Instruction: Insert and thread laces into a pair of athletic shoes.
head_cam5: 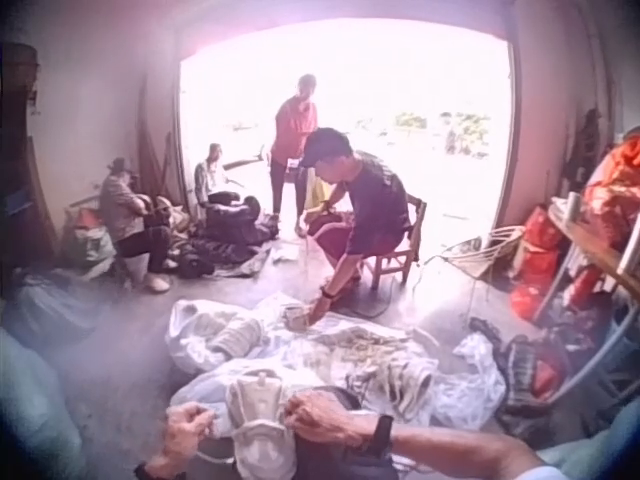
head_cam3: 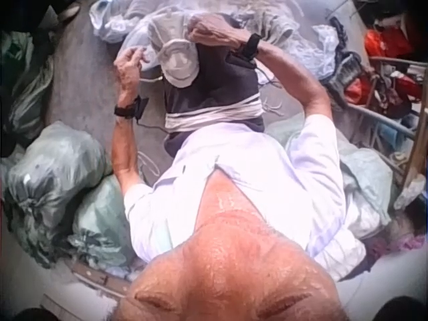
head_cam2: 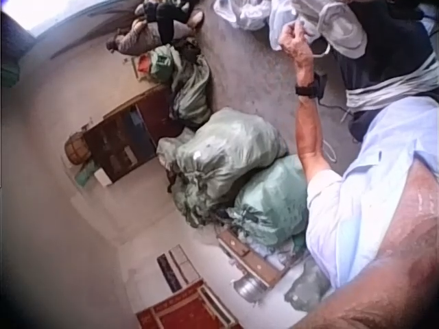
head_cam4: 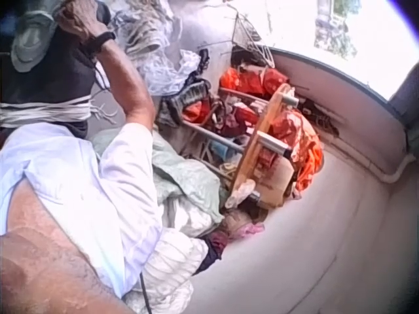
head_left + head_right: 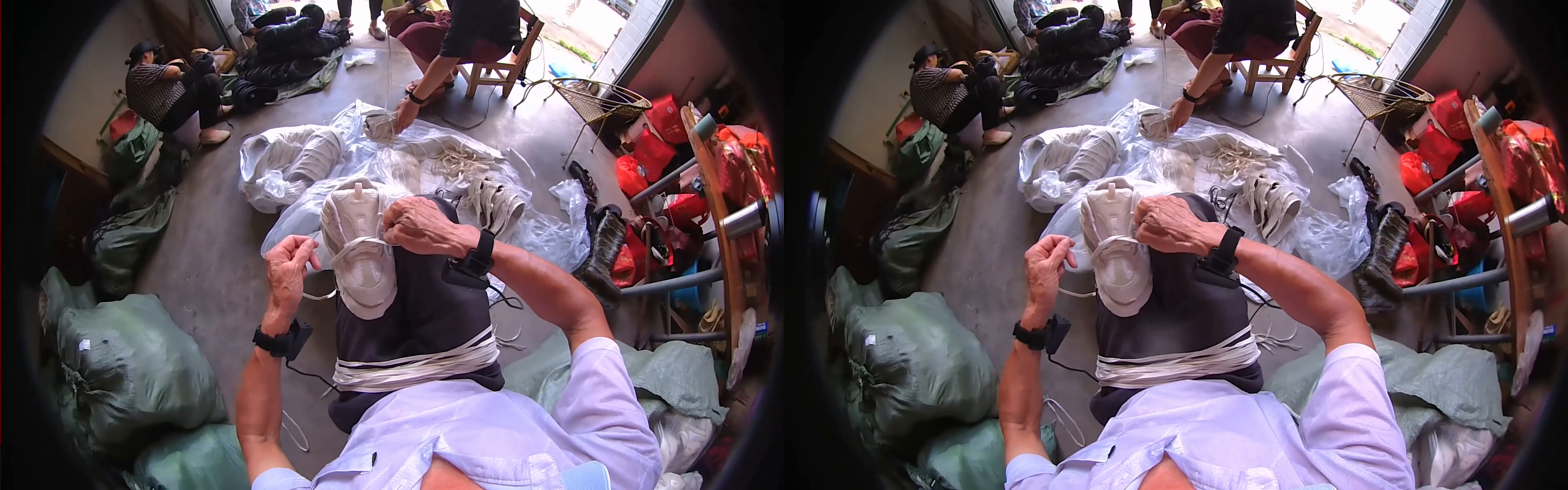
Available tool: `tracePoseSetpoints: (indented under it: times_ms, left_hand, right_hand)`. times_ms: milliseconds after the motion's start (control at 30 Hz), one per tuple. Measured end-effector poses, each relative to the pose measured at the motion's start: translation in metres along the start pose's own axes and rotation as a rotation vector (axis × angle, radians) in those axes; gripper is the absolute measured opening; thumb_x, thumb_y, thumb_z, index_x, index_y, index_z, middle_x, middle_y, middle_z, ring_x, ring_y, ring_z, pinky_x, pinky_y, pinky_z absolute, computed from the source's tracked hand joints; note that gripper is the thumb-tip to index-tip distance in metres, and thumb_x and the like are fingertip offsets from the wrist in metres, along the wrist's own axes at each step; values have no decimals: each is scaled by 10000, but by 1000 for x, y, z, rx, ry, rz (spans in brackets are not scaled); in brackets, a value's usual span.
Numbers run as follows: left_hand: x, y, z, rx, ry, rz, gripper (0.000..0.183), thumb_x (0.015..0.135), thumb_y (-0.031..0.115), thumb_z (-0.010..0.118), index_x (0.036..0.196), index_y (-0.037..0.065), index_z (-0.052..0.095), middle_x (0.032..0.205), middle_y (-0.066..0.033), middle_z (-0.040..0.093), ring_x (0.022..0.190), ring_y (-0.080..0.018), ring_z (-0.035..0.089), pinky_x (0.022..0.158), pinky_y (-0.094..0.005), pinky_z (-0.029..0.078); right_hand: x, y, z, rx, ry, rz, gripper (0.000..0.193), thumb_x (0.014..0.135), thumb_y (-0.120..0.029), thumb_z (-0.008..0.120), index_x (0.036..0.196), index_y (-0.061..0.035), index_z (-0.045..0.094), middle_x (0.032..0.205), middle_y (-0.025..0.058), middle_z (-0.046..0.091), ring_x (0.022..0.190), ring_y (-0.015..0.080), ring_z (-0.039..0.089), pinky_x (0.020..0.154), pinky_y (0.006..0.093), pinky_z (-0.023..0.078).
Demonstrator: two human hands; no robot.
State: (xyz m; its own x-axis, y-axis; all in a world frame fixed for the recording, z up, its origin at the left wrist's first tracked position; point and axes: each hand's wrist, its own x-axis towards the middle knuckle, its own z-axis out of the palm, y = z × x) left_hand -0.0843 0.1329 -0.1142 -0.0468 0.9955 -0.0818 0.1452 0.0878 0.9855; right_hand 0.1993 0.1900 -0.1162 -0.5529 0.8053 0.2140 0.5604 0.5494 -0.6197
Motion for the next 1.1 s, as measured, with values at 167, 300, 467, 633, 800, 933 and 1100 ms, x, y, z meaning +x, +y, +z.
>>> tracePoseSetpoints:
  times_ms: [167,300,467,633,800,933,1100]
  left_hand:
    - [-8,6,13,126,-70,111,176,1007,145,644,921,12,721,653,25,642,544,-11,465,503,-213,326]
    - [-7,6,18,191,-108,143,175,989,146,647,902,14,721,663,25,645,558,-28,479,510,-226,343]
    - [-4,6,20,271,-50,196,185,976,134,642,875,-3,716,651,11,646,585,-62,539,543,-270,409]
    - [-10,14,15,431,-42,226,207,960,155,612,834,7,683,614,-53,643,581,-164,616,582,-346,453]
    - [-8,14,32,686,70,553,118,940,83,632,829,41,632,655,-174,646,600,-381,652,566,-483,467]
    - [-8,10,37,682,108,587,95,909,65,663,818,44,644,655,-174,646,605,-383,651,578,-479,473]
    - [2,22,29,489,-85,335,175,927,132,613,804,22,673,590,-102,637,555,-249,647,580,-390,478]
  right_hand:
    - [1,-7,3,64,13,13,233,805,-237,647,762,-16,707,774,202,672,767,396,667,677,478,505]
    - [-4,-11,-2,52,-45,62,246,875,-260,702,885,-16,732,761,200,674,739,364,675,666,454,489]
    - [-5,-10,0,24,-45,60,213,881,-232,704,883,-20,731,757,186,678,732,350,676,655,441,488]
    - [-7,-8,7,46,5,31,185,857,-220,715,864,-37,738,751,165,685,718,331,687,657,430,505]
    - [-7,-6,12,29,77,73,131,813,-194,707,826,-65,726,759,175,677,709,343,684,644,442,511]
    - [-8,-2,14,1,55,34,178,834,-230,680,829,-60,728,768,185,681,743,382,679,665,472,495]
    - [-5,-2,15,-24,88,-36,143,817,-206,669,804,-65,683,766,151,675,727,363,675,650,476,491]
